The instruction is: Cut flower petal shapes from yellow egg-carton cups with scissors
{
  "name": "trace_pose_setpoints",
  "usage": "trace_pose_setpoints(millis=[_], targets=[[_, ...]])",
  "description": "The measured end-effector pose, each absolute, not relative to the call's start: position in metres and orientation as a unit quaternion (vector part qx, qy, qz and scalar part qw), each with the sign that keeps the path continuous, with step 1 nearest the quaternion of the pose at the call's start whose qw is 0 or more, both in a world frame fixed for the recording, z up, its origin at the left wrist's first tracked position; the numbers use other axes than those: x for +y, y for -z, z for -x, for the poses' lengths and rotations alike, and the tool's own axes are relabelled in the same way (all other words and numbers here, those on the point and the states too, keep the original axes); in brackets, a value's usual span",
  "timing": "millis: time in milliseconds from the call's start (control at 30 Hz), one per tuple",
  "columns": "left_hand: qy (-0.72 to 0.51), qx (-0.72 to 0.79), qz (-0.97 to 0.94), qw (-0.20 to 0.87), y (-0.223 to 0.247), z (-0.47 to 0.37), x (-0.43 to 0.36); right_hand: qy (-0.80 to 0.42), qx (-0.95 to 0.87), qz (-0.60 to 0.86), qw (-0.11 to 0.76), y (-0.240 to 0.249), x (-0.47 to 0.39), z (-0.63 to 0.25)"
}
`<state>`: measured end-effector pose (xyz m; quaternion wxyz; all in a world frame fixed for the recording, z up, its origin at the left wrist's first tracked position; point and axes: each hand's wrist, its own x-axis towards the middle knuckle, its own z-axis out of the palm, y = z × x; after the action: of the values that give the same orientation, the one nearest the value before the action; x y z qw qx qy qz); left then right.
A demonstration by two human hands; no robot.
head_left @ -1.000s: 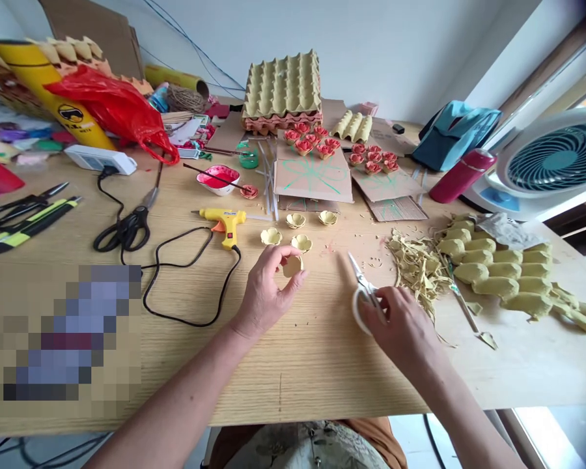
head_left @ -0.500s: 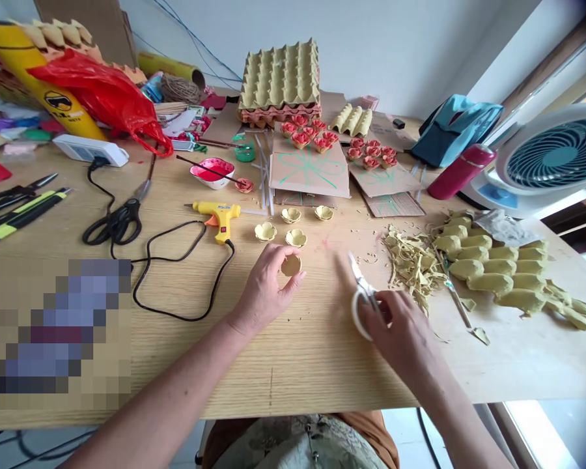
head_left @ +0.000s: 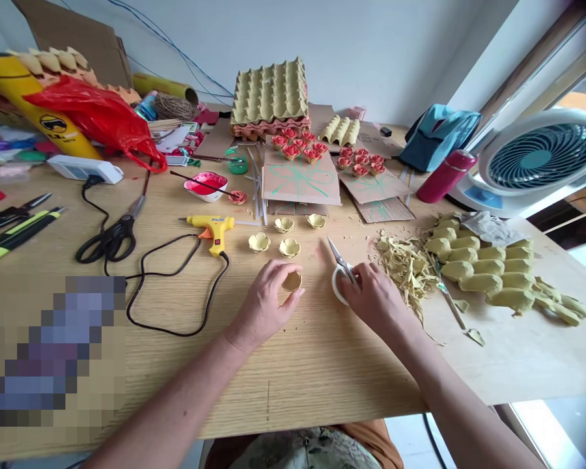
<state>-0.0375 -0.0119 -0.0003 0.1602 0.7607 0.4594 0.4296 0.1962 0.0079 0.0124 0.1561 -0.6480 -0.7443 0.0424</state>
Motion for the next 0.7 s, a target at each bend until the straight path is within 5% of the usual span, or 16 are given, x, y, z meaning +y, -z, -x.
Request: trace_pose_setpoints(millis=[700], targets=[[-0.428,0.468,-0.754,0.169,0.001,0.036,-0.015,-0.005,-0.691,0.704,0.163,-0.011,-0.026,-0.259]])
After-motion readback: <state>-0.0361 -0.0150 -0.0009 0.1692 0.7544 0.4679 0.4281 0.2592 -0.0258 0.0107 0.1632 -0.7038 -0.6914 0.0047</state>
